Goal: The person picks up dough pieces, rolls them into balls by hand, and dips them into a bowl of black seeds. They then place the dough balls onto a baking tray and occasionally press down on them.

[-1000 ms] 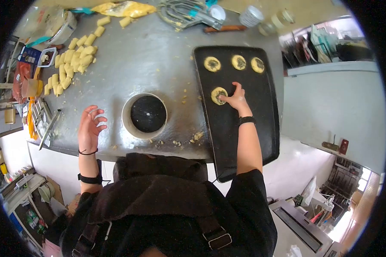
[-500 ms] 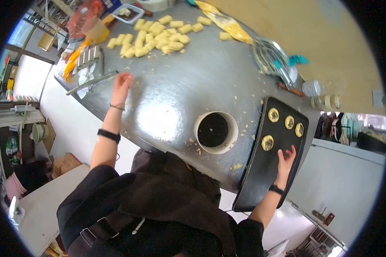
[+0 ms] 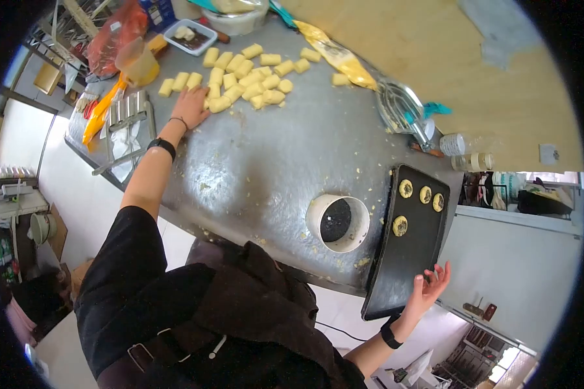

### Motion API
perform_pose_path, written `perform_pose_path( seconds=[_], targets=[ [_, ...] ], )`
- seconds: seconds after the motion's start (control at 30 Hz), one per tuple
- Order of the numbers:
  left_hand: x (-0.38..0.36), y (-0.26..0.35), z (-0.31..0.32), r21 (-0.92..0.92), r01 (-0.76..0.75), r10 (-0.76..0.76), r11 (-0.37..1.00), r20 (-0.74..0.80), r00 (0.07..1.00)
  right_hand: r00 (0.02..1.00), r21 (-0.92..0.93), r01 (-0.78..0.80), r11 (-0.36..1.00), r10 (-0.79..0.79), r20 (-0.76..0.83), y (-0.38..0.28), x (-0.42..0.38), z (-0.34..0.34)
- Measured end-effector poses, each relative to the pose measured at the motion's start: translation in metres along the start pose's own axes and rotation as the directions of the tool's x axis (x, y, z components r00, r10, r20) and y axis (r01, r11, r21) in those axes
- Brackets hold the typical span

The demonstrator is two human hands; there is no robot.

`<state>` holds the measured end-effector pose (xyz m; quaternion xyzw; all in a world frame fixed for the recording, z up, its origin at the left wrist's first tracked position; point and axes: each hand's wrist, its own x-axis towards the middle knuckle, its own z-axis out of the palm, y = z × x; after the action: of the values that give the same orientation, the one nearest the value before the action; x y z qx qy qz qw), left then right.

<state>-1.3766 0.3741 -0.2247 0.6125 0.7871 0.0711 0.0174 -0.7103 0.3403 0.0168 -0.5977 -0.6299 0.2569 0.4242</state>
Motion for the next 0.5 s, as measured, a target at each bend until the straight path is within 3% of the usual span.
perform_pose_path(
  seconds=[0.17, 0.37, 0.47, 0.5],
  targets=[
    [0.002, -0.007, 0.004, 0.001, -0.089, 0.088, 0.996, -0.058, 0.994, 0.999, 0.007, 0.017, 1.000, -0.016, -0.029, -0.026, -0.019, 0.018],
    [-0.003, -0.017, 0.002, -0.124, -0.224, 0.183, 0.967, -0.277, 0.943, 0.999, 0.039, 0.049, 0.998, -0.049, -0.011, -0.046, -0.014, 0.044],
    [-0.020, -0.024, -0.025, -0.316, -0.092, -0.063, 0.944, -0.447, 0.892, 0.998, 0.014, 0.064, 0.998, -0.063, -0.015, -0.051, -0.010, 0.047],
    [-0.024, -0.027, -0.032, -0.482, -0.014, -0.205, 0.876, -0.399, 0.894, 0.998, 0.005, 0.060, 0.998, -0.060, -0.016, -0.054, -0.010, 0.050]
  ],
)
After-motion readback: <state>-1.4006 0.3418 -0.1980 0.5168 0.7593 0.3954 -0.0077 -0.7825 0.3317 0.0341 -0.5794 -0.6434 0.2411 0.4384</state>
